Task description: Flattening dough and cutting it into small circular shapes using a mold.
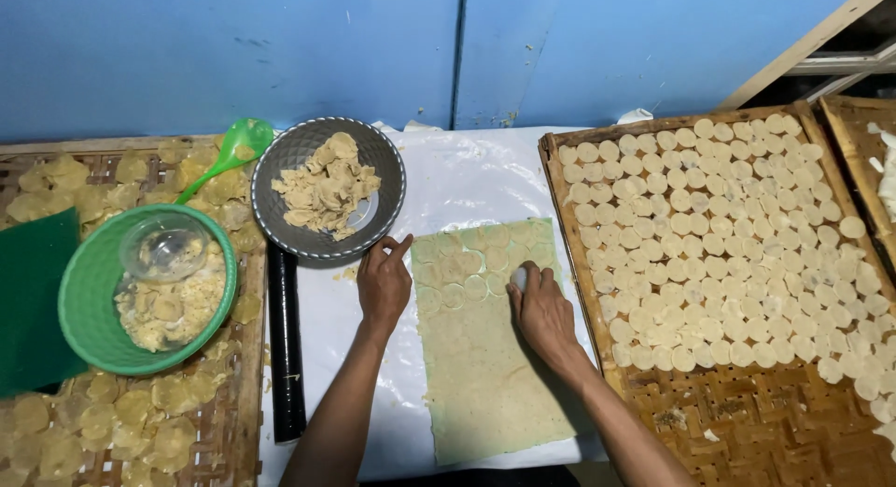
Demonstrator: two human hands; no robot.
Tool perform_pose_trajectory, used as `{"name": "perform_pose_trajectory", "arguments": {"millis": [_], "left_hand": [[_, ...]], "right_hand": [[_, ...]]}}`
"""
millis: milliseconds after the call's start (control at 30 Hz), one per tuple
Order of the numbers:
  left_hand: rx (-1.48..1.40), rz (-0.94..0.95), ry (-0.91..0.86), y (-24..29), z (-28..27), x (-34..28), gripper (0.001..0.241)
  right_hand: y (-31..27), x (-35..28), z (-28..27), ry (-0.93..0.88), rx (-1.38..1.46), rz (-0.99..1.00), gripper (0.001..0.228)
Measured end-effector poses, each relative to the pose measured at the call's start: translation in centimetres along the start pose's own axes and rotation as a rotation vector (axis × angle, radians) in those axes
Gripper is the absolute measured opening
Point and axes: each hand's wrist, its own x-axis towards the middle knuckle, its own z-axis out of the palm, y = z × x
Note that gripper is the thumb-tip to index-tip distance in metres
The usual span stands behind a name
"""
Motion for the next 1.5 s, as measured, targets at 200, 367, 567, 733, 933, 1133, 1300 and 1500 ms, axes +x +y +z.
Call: {"name": "perform_pose_trajectory", "arguments": {"millis": [200, 367, 567, 733, 933, 1133, 1300, 1500], "left_hand": [[-0.021, -0.008, -0.01, -0.2, 0.3, 0.0, 0.042], [-0.025, -0.006, -0.005, 0.1, -0.2, 0.3, 0.041], [-0.018, -0.005, -0.003, 0.1, -0.2, -0.1, 0.042], [-0.01, -0.007, 0.004, 0.0, -0.3, 0.2, 0.042], [-0.004, -0.002, 0.005, -0.3, 0.4, -0.1, 0.042], [-0.007, -0.026, -0.013, -0.2, 0.3, 0.1, 0.042], [0.0, -0.003, -0.008, 0.0, 0.1, 0.1, 0.041], [0.002, 0.009, 0.01, -0.1, 0.0, 0.2, 0.041]], "right_hand": [[-1.1, 1.1, 1.2, 0.08, -0.287, 0.029, 0.043], [1.0, 1.8, 0.8, 0.001, -0.218, -0.116, 0.043], [0.6, 0.4, 0.4, -0.015, 0.011, 0.026, 0.048], [2.6, -1.7, 0.2, 0.029, 0.166, 0.251, 0.049], [3.9, -0.7, 1.0, 0.073, 0.096, 0.209, 0.052], [2.8, 0.4, 0.1, 0.027, -0.024, 0.151, 0.051], [1.4, -0.1, -1.9, 0.017, -0.15, 0.055, 0.047], [2.0, 0.5, -1.5, -0.052, -0.162, 0.054, 0.048]]}}
